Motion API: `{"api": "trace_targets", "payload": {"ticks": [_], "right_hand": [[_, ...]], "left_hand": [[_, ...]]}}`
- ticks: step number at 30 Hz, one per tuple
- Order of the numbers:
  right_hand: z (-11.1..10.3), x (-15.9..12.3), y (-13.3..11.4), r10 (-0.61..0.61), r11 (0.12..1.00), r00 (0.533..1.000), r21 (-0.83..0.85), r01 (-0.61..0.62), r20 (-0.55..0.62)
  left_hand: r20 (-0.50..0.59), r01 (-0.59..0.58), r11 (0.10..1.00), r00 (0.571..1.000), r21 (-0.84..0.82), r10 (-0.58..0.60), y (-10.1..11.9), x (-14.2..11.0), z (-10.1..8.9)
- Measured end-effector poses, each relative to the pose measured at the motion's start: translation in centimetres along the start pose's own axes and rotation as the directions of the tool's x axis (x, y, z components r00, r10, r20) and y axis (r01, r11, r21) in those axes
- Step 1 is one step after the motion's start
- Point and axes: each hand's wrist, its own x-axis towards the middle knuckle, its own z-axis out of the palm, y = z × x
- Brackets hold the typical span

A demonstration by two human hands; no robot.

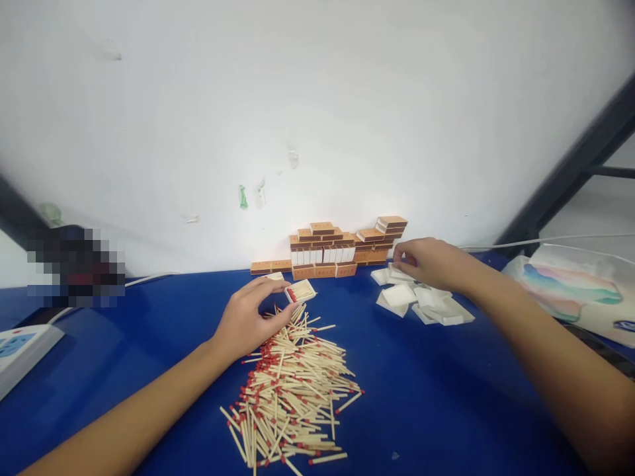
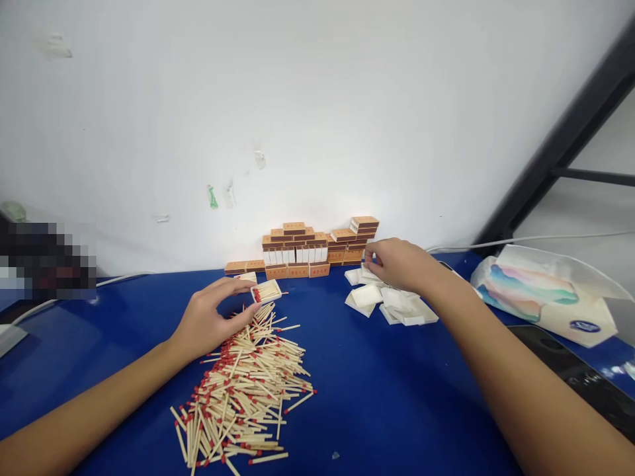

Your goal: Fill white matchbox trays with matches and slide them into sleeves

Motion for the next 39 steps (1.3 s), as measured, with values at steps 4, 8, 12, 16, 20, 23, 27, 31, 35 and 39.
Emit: {"api": "trace_targets", "payload": {"ticks": [4,8,12,16,20,23,27,31,35,39], "right_hand": [[0.1,0.1,0.2,0.103,0.992,0.989,-0.064,-0.11,-0.103],[0.2,0.0,0.1,0.243,0.967,0.911,0.006,-0.256,-0.334],[0.6,-0.1,-0.1,0.268,0.962,0.861,0.065,-0.267,-0.432],[1.2,-0.2,-1.1,0.2,0.96,0.846,-0.075,-0.27,-0.494],[1.1,-0.3,-2.3,0.148,0.962,0.848,-0.126,-0.243,-0.51],[0.8,-0.4,-2.4,0.13,0.968,0.858,-0.124,-0.218,-0.497],[0.8,-0.3,-2.3,0.061,0.981,0.878,-0.133,-0.141,-0.475],[1.5,-0.2,-3.7,-0.108,0.986,0.887,-0.163,0.037,-0.449],[2.3,-0.5,-6.5,-0.31,0.95,0.886,-0.157,0.272,-0.344],[2.9,-0.7,-7.8,-0.386,0.923,0.889,-0.109,0.37,-0.248]], "left_hand": [[-0.011,0.016,1.0,1.0,0.0,-0.016,0.0,0.0,0.0],[-0.005,0.005,1.0,1.0,0.013,-0.005,0.1,0.0,0.1],[-0.02,0.04,0.999,0.999,-0.009,-0.04,-0.1,0.0,0.0],[-0.078,0.153,0.988,0.985,0.006,-0.152,-0.8,0.2,-0.1],[-0.212,0.257,0.964,0.948,0.073,-0.237,-1.6,0.2,-0.3],[-0.265,0.328,0.943,0.915,0.055,-0.303,-1.8,0.2,-0.4],[-0.088,0.229,0.973,0.969,-0.024,-0.23,-1.4,0.2,-0.3],[-0.024,0.243,0.969,0.969,-0.05,-0.244,-0.9,0.2,0.0],[-0.032,0.285,0.958,0.958,-0.032,-0.286,-1.1,0.2,-0.1],[-0.211,0.448,0.893,0.877,0.034,-0.432,-1.9,0.4,-0.5]]}}
